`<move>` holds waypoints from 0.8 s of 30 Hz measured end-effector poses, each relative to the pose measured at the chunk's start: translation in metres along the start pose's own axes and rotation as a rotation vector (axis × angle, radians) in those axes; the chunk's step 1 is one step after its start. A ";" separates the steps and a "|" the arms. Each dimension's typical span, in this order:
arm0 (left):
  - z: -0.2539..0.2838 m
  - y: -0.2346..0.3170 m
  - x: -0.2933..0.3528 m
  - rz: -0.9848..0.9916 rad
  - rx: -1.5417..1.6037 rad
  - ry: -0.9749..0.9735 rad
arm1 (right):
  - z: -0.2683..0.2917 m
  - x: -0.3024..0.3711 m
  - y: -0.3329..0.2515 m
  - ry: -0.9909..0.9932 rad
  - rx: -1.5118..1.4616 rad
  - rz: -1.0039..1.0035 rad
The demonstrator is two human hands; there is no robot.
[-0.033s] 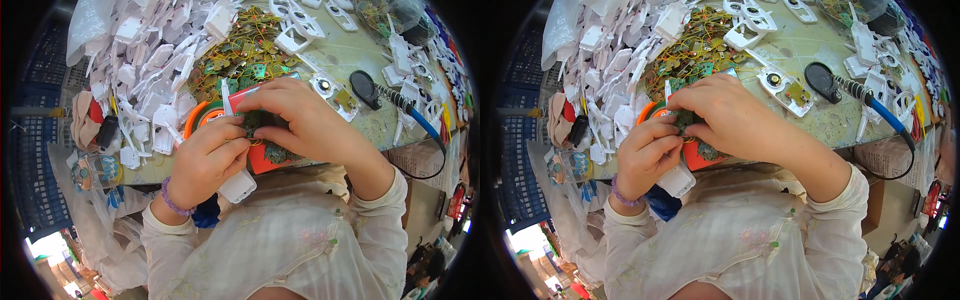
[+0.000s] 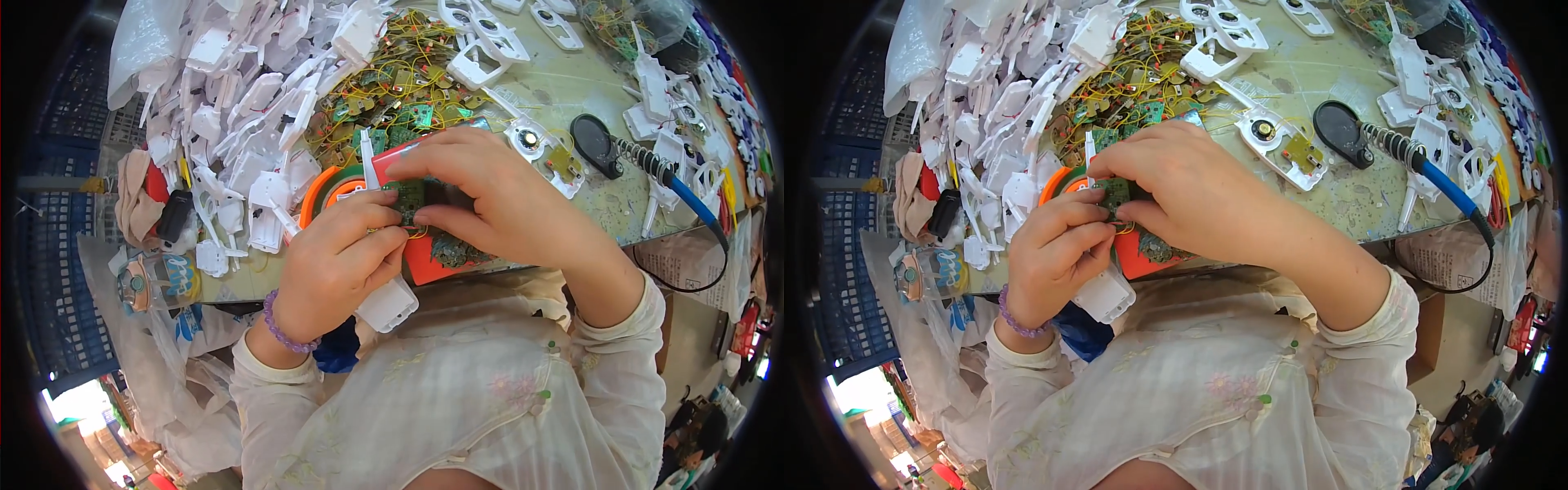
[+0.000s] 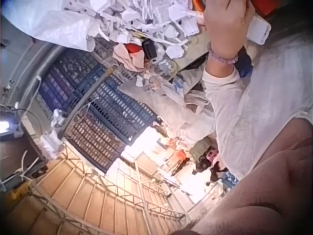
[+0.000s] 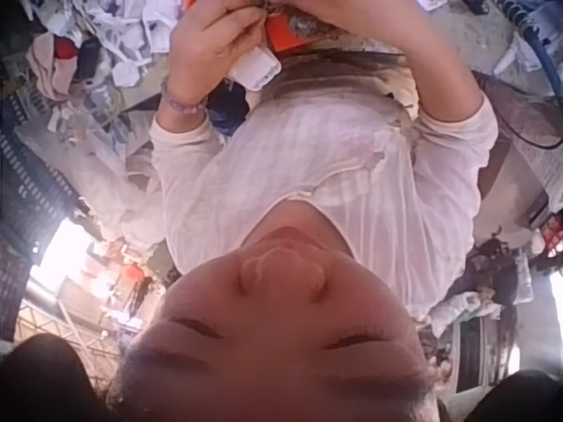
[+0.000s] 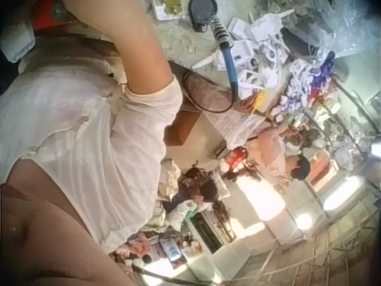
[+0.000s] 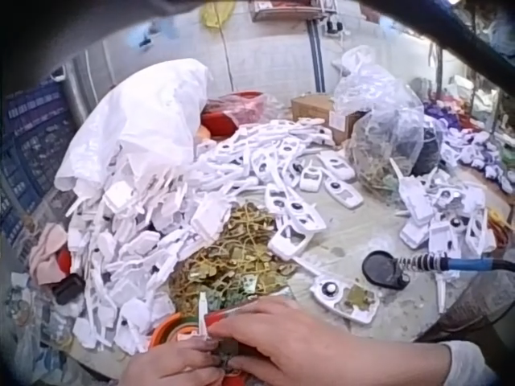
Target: Soldering components and assembling plastic casings for electronic toys on a production line.
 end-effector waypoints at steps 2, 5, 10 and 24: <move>0.000 0.001 0.000 0.009 -0.008 -0.011 | 0.008 0.003 -0.002 0.087 -0.068 -0.004; 0.002 0.000 0.003 0.014 -0.005 -0.013 | 0.034 0.024 -0.006 0.333 -0.146 0.038; 0.001 -0.001 0.005 0.014 0.012 -0.015 | 0.063 0.116 0.021 0.865 -0.441 -0.215; 0.000 -0.001 0.008 0.034 0.007 0.017 | 0.125 0.186 0.066 1.308 -0.139 -0.392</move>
Point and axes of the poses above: each hand's wrist, its own x-axis away from the middle knuckle, its own z-axis out of the back of the hand, y = z × x, the point moved 4 cm from there along -x, towards the middle knuckle, and after that the axes turned 8 degrees about -z, right-handed, at the moved point
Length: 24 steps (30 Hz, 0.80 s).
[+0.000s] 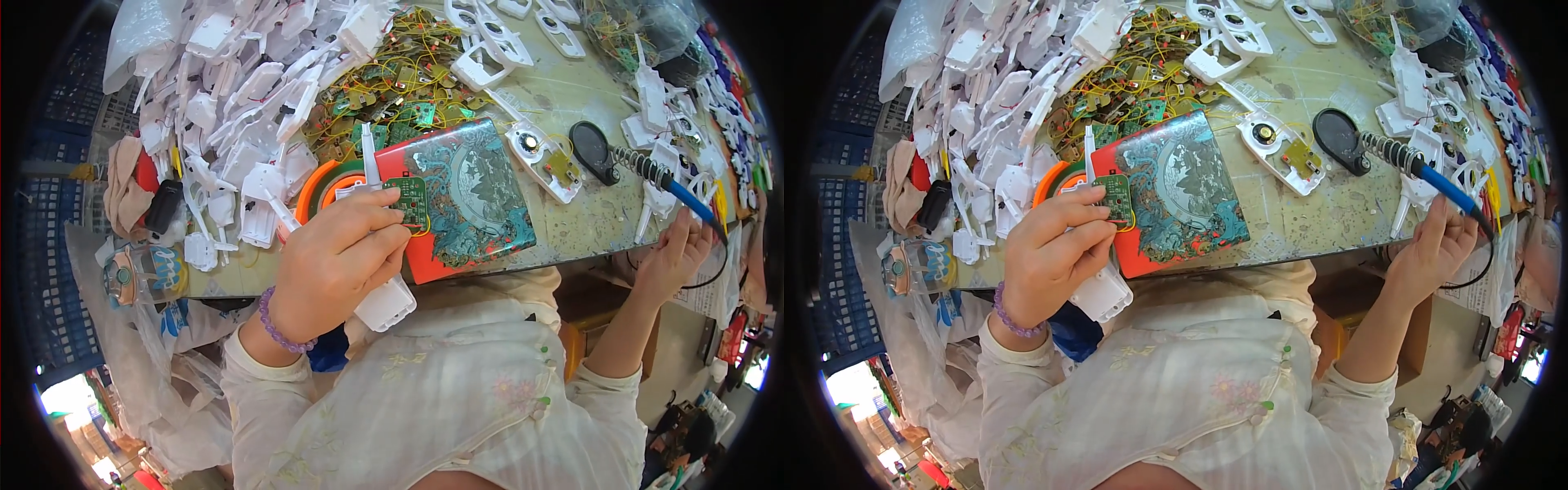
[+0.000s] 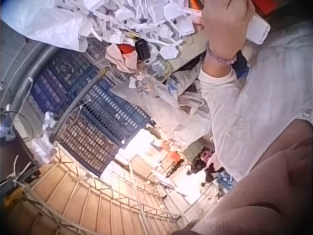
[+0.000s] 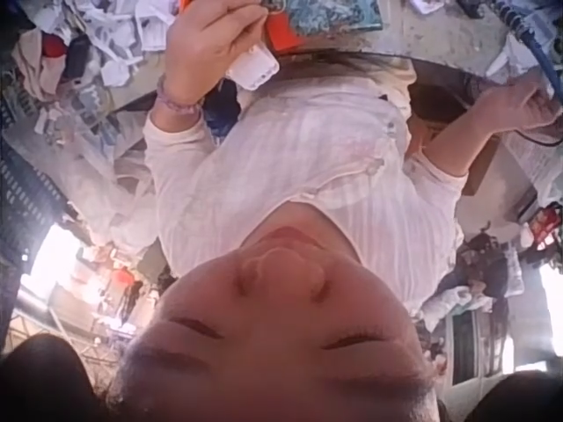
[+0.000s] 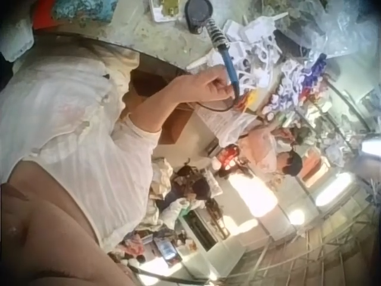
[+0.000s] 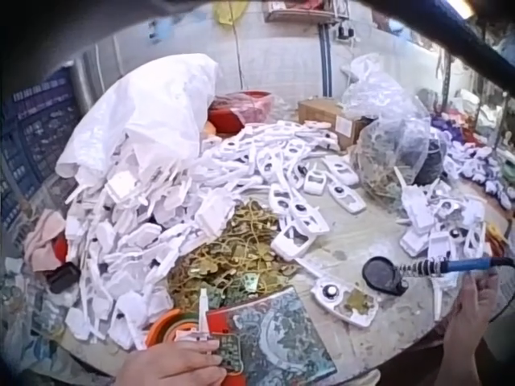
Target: Soldering components and assembling plastic casings for electronic toys on a production line.
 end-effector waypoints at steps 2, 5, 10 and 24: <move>0.000 0.000 0.001 -0.002 0.002 -0.003 | -0.002 -0.006 -0.004 0.048 0.138 -0.044; -0.001 0.001 0.000 0.002 0.012 0.003 | -0.007 -0.007 -0.007 0.011 0.195 0.013; -0.002 0.002 0.002 0.015 0.001 0.011 | -0.018 -0.015 -0.008 -0.140 0.402 0.108; -0.002 0.000 0.001 0.020 0.014 0.034 | 0.013 0.021 -0.119 -0.365 -0.345 0.382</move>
Point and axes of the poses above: each hand's wrist, its own x-axis away from the middle knuckle, its own z-axis out of the back of the hand, y = z × x, the point moved 4 cm from there along -x, towards the middle knuckle, and after that the axes turned 8 degrees about -z, right-handed, at the moved point
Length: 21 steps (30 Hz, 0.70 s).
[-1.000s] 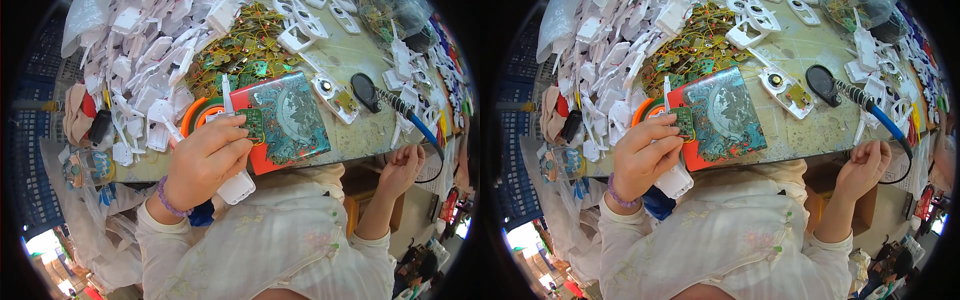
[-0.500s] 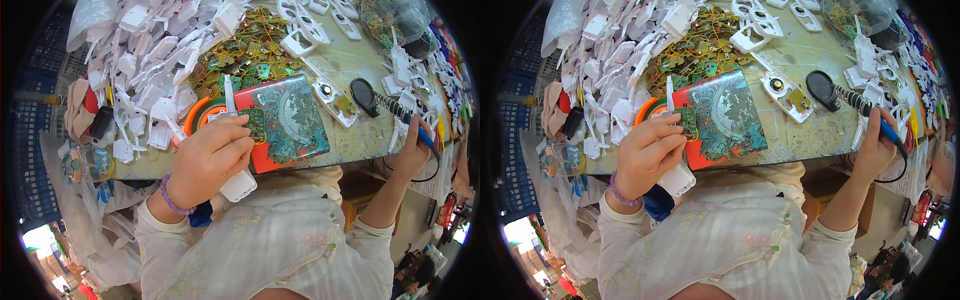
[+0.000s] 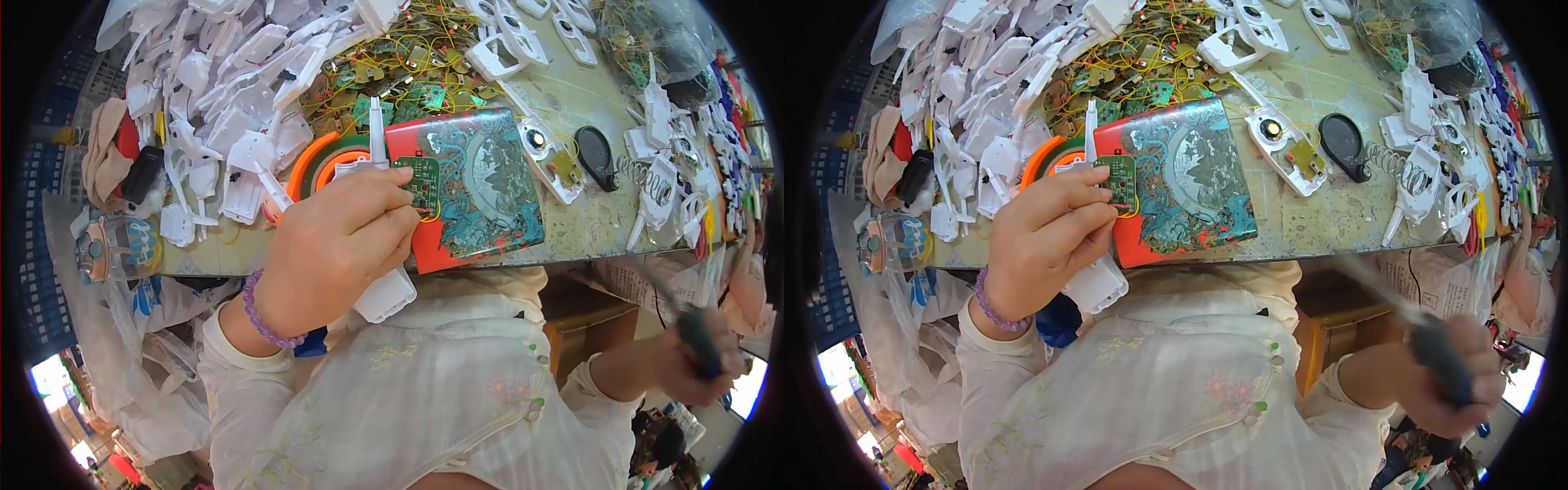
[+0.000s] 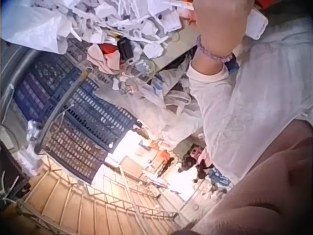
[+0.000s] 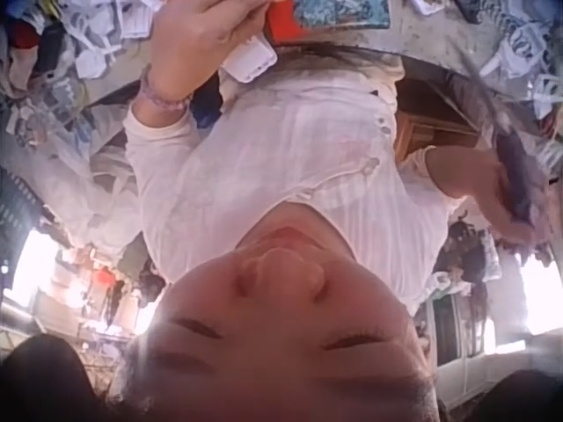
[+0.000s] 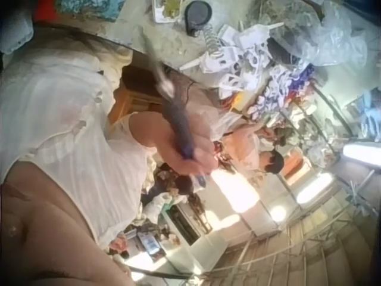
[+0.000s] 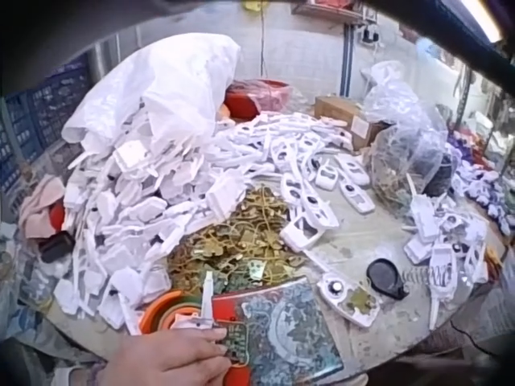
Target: Soldering components and assembling plastic casings for electronic toys on a production line.
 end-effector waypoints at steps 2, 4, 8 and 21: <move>0.001 -0.002 0.001 0.006 0.005 -0.002 | -0.054 0.016 0.019 -0.203 -0.008 0.044; 0.001 -0.001 -0.001 0.003 0.012 0.001 | -0.085 0.023 0.027 -0.391 -0.045 0.076; 0.001 -0.001 0.004 0.058 0.053 -0.020 | -0.113 0.026 0.039 -0.565 -0.050 0.054; 0.000 -0.001 0.004 0.022 0.048 -0.024 | -0.132 0.024 0.048 -0.602 -0.056 0.024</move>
Point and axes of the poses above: each hand's wrist, its own x-axis away from the middle knuckle, its own z-axis out of the back of the hand, y = z × x, the point moved 4 cm from there along -x, towards the middle knuckle, and after that the axes turned 8 degrees about -z, right-handed, at the moved point
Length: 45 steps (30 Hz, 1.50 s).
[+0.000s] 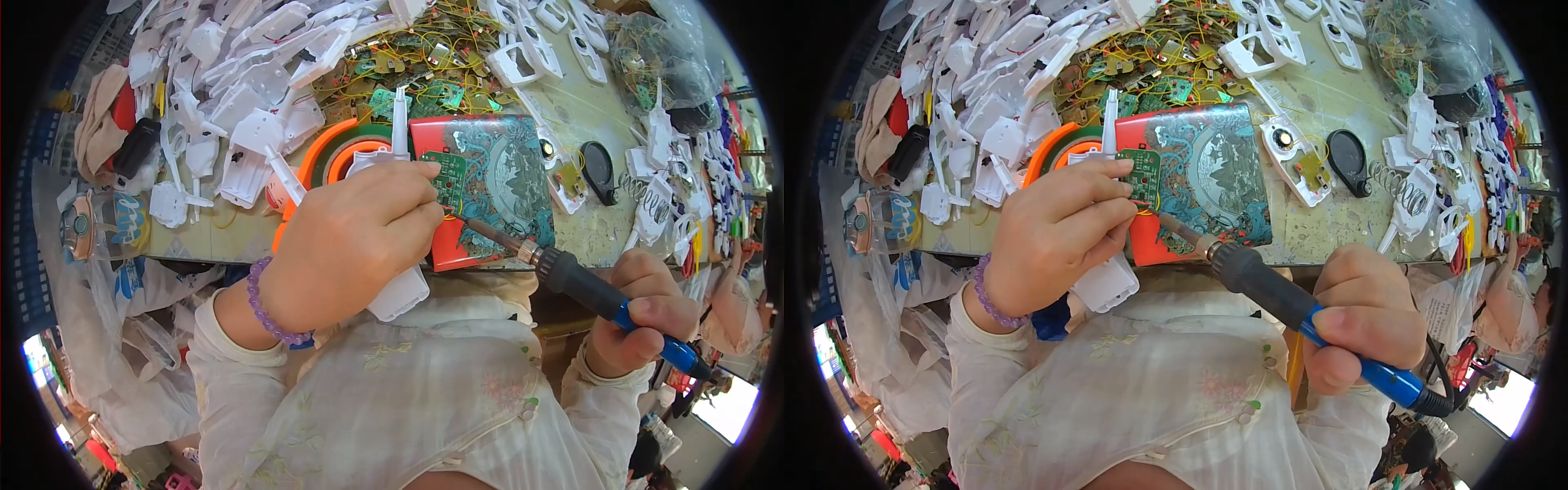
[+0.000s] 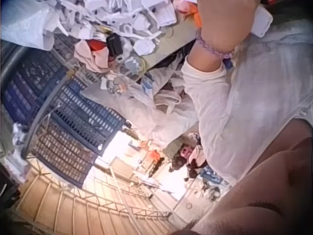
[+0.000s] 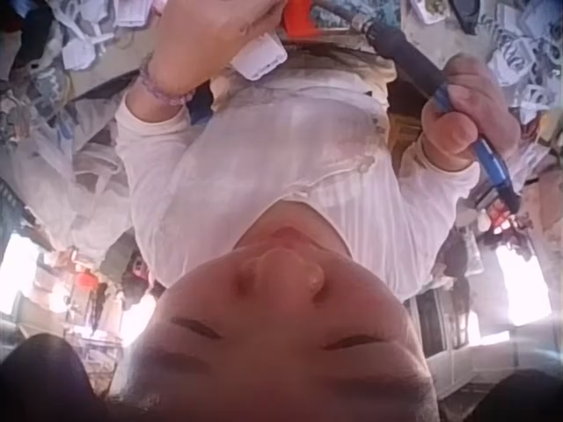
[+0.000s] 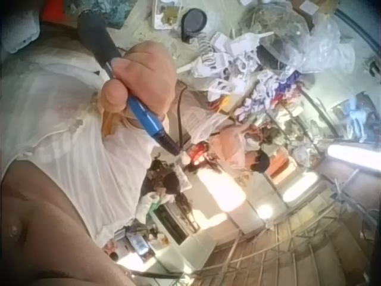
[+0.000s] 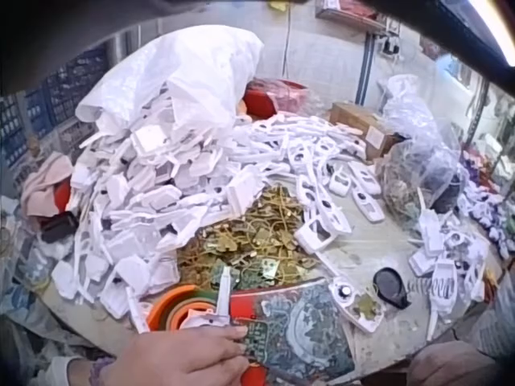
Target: Soldering components and assembling plastic casings for electronic toys on a production line.
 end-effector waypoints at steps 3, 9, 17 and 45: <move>0.001 0.001 0.000 -0.009 -0.019 -0.005 | 0.000 0.000 0.002 -0.005 -0.009 0.003; 0.001 0.002 -0.001 -0.009 -0.025 -0.013 | -0.002 0.000 0.002 0.013 -0.010 -0.005; 0.001 0.003 -0.001 0.003 -0.015 -0.014 | -0.001 0.000 -0.003 -0.028 0.061 -0.071; 0.002 0.004 -0.002 0.002 -0.031 -0.023 | -0.006 0.008 -0.013 0.012 0.110 0.025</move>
Point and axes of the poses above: each hand's wrist, its own x-axis away from the middle knuckle, its own z-axis out of the back of the hand, y = z × x, the point moved 4 cm from there along -x, towards the middle knuckle, and after that the axes turned 8 degrees about -z, right-handed, at the moved point
